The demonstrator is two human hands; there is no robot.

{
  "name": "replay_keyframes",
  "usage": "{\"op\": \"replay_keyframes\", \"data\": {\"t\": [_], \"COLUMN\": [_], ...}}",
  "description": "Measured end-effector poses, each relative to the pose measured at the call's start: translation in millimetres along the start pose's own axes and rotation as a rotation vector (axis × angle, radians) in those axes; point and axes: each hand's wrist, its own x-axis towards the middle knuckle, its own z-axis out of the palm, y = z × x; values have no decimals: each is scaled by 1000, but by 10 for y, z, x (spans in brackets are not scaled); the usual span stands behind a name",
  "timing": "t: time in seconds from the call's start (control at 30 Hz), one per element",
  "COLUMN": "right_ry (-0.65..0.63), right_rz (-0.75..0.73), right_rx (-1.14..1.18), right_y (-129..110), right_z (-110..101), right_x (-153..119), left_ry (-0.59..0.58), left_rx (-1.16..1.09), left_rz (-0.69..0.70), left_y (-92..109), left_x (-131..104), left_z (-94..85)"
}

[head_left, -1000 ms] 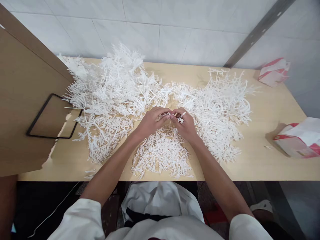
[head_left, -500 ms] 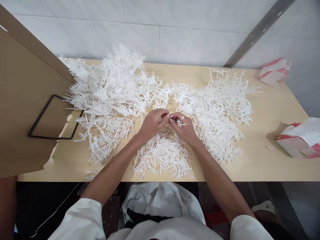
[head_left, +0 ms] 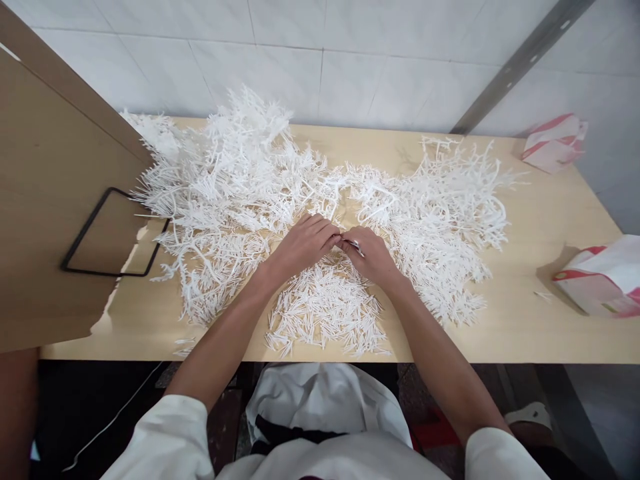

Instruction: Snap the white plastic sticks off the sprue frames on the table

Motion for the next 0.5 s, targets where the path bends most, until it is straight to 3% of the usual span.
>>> {"op": "replay_keyframes", "data": {"t": [0.17, 0.37, 0.5], "right_ry": [90, 123, 150], "right_rz": [-70, -167, -225], "right_rx": [31, -17, -79], "right_y": [-21, -14, -54], "right_z": [-58, -56, -56], "right_x": [-2, -14, -12], "left_ry": [16, 17, 32], "left_rx": [-237, -342, -568], "left_rz": [-112, -204, -364], "left_y": [111, 160, 180], "left_x": [5, 2, 11], "left_z": [-7, 33, 69]}}
